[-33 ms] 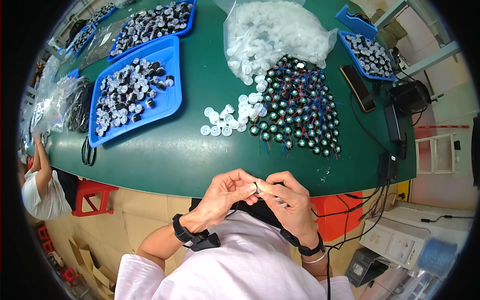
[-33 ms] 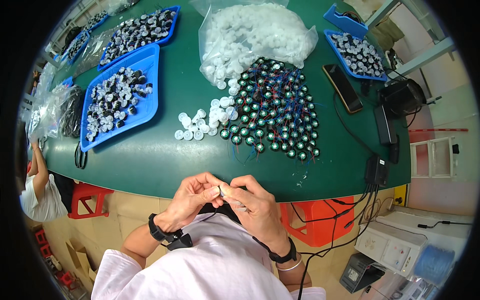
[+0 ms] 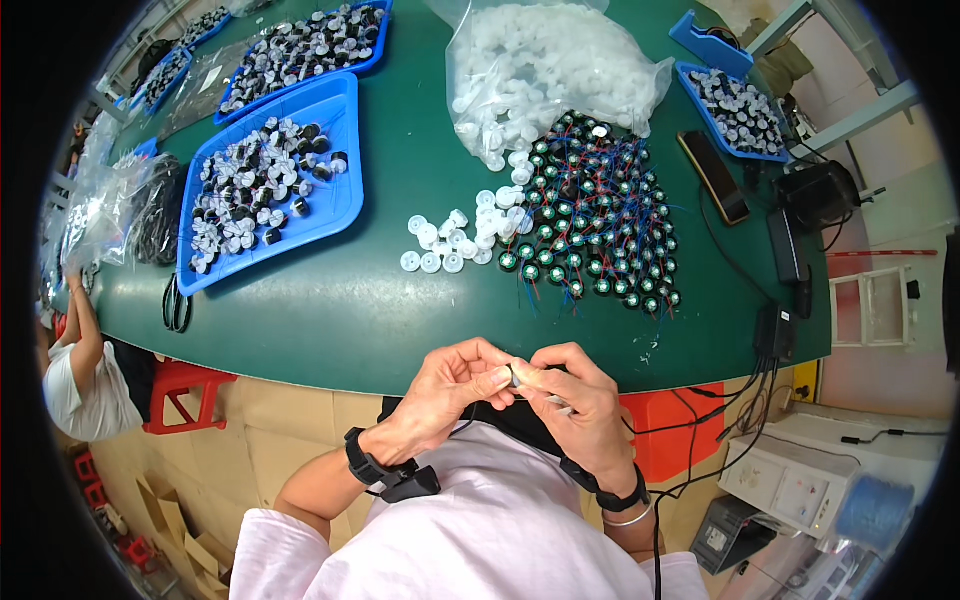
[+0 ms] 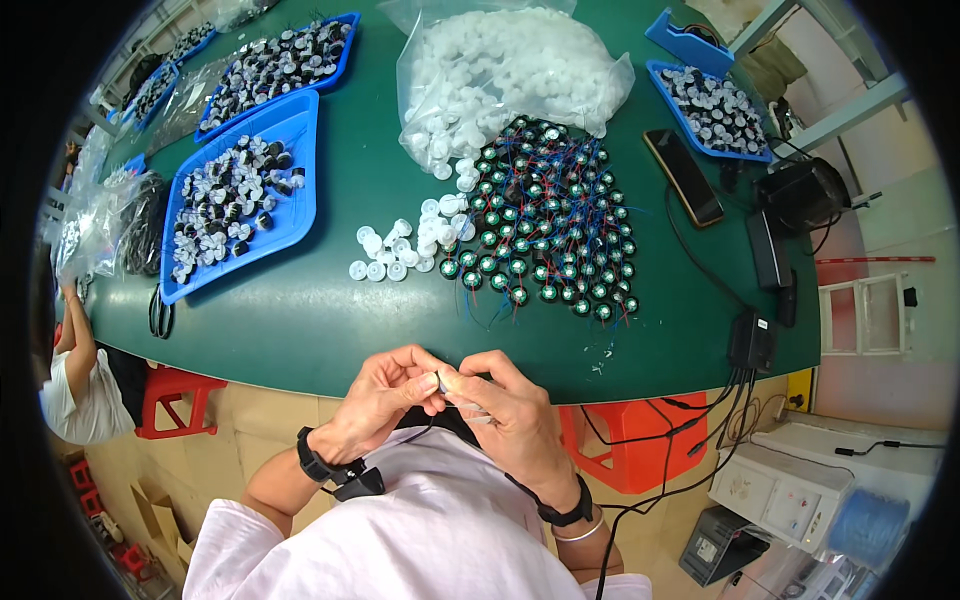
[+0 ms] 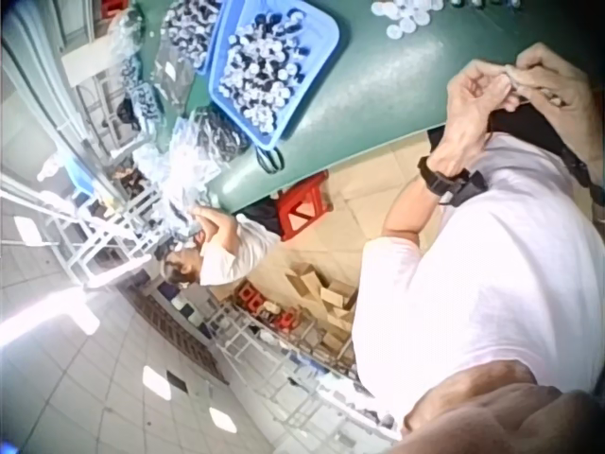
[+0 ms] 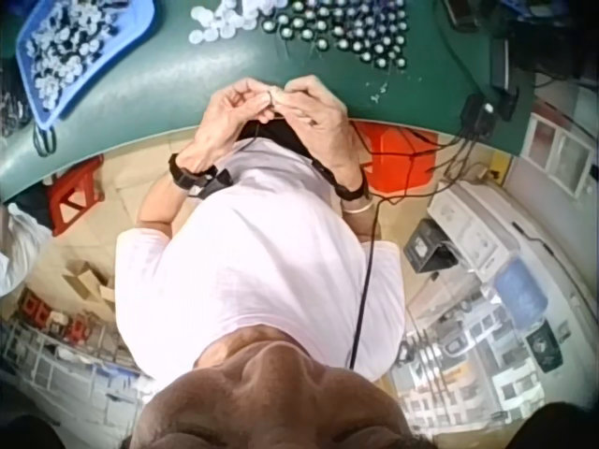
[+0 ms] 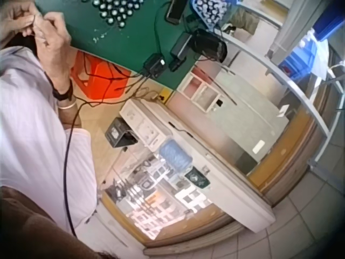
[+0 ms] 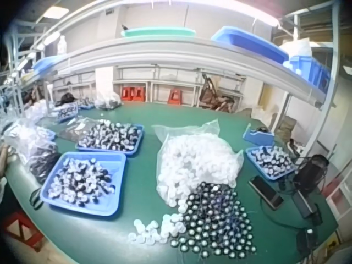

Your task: Assembling small LED lighting components by fitting caps and wires together.

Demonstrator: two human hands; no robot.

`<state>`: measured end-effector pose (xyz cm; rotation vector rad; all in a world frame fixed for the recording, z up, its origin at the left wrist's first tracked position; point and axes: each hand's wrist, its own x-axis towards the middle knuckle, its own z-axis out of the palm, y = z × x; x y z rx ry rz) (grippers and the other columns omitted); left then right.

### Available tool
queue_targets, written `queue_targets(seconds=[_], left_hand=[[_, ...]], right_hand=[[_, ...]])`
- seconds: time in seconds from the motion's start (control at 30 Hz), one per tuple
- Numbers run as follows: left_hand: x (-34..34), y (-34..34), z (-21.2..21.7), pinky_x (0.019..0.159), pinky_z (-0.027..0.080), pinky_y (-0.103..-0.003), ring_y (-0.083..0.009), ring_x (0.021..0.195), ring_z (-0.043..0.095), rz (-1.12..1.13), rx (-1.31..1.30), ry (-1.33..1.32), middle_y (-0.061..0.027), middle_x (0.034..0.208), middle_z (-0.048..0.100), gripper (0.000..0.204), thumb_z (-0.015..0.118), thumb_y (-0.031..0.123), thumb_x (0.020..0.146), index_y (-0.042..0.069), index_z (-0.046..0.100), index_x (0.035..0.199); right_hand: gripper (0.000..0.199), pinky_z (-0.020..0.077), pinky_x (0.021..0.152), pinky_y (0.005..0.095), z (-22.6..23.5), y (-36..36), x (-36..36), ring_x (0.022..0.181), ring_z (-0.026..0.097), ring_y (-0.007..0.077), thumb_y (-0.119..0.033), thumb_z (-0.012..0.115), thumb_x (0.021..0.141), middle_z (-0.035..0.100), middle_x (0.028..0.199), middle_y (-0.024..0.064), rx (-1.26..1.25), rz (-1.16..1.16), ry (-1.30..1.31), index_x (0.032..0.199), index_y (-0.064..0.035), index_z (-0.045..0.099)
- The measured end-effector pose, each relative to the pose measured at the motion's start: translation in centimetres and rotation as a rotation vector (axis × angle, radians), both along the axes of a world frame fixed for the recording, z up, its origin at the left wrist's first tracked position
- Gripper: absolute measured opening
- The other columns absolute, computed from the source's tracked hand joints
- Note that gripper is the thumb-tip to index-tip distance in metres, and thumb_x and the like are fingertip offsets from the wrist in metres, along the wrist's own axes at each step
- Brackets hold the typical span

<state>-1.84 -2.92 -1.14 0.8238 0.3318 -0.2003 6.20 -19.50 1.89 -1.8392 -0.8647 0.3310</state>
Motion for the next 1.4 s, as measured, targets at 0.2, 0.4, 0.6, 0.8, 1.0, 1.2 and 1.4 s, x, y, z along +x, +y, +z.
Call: queue_targets(seconds=[0.2, 0.4, 0.6, 0.8, 1.0, 1.2, 1.4], left_hand=[[-0.2, 0.3, -0.2, 0.072, 0.053, -0.024, -0.0115, 0.076, 0.063, 0.005, -0.101, 0.011, -0.0088, 0.094, 0.065, 0.020, 0.063, 0.017, 0.090, 0.000, 0.060, 0.100], [-0.2, 0.3, -0.1, 0.074, 0.053, -0.023, -0.0113, 0.080, 0.063, 0.020, -0.097, -0.014, -0.0078, 0.094, 0.065, 0.017, 0.061, 0.016, 0.091, 0.001, 0.060, 0.098], [-0.1, 0.3, 0.0, 0.073, 0.054, -0.024, -0.0119, 0.082, 0.064, 0.034, -0.079, -0.023, -0.0085, 0.095, 0.065, 0.018, 0.060, 0.016, 0.092, 0.000, 0.059, 0.100], [0.0, 0.2, 0.6, 0.071, 0.055, -0.025, -0.0125, 0.082, 0.063, -0.030, 0.069, 0.000, -0.0085, 0.093, 0.066, 0.020, 0.061, 0.016, 0.091, -0.001, 0.059, 0.100], [0.5, 1.2, 1.9, 0.071, 0.055, -0.026, -0.0128, 0.084, 0.064, -0.225, 0.386, -0.092, -0.0093, 0.093, 0.067, 0.019, 0.063, 0.012, 0.089, -0.002, 0.061, 0.102], [-0.1, 0.3, 2.2, 0.073, 0.054, -0.026, -0.0145, 0.087, 0.067, -0.083, 0.739, -0.271, -0.0116, 0.096, 0.068, 0.025, 0.064, 0.006, 0.087, -0.001, 0.061, 0.111], [-0.5, -0.4, 2.6, 0.085, 0.053, -0.028, -0.0168, 0.098, 0.063, 0.063, 0.552, -0.280, -0.0135, 0.105, 0.064, 0.028, 0.063, -0.005, 0.084, -0.004, 0.058, 0.112]], right_hand=[[0.023, 0.0323, 0.048, 0.0186, 0.3, 0.5, 0.1, 0.059, 0.042, 0.0023, 0.004, 0.070, 0.076, 0.059, 0.088, 0.0013, 0.119, -0.090, 0.172, 0.098, -0.0037, 0.069], [0.019, 0.0272, 0.048, 0.0166, -0.3, 0.5, -0.2, 0.056, 0.034, -0.0019, 0.002, 0.071, 0.078, 0.060, 0.089, 0.0009, 0.121, -0.109, 0.219, 0.096, -0.0024, 0.068], [0.015, 0.0321, 0.049, 0.0200, -1.5, 0.8, -0.7, 0.059, 0.043, 0.0033, -0.001, 0.070, 0.078, 0.060, 0.086, 0.0013, 0.202, -0.178, 0.365, 0.093, -0.0039, 0.068], [0.012, 0.0370, 0.050, 0.0218, -0.9, 0.3, -0.8, 0.061, 0.050, 0.0067, 0.000, 0.069, 0.079, 0.063, 0.085, 0.0035, 0.142, -0.183, 0.103, 0.090, -0.0037, 0.068], [0.008, 0.0361, 0.050, 0.0227, -0.3, 0.5, -1.8, 0.060, 0.050, 0.0093, -0.002, 0.069, 0.079, 0.061, 0.080, 0.0042, 0.121, -0.199, -0.098, 0.086, -0.0031, 0.066], [0.005, 0.0356, 0.050, 0.0211, 0.5, 0.2, -2.9, 0.059, 0.048, 0.0071, 0.001, 0.065, 0.081, 0.058, 0.082, 0.0044, 0.178, -0.248, 0.022, 0.084, -0.0015, 0.062], [0.005, 0.0337, 0.051, 0.0171, 1.0, -1.1, -2.1, 0.061, 0.043, 0.0021, -0.001, 0.061, 0.087, 0.057, 0.089, 0.0051, 0.618, -0.280, 0.497, 0.088, 0.0024, 0.058]])
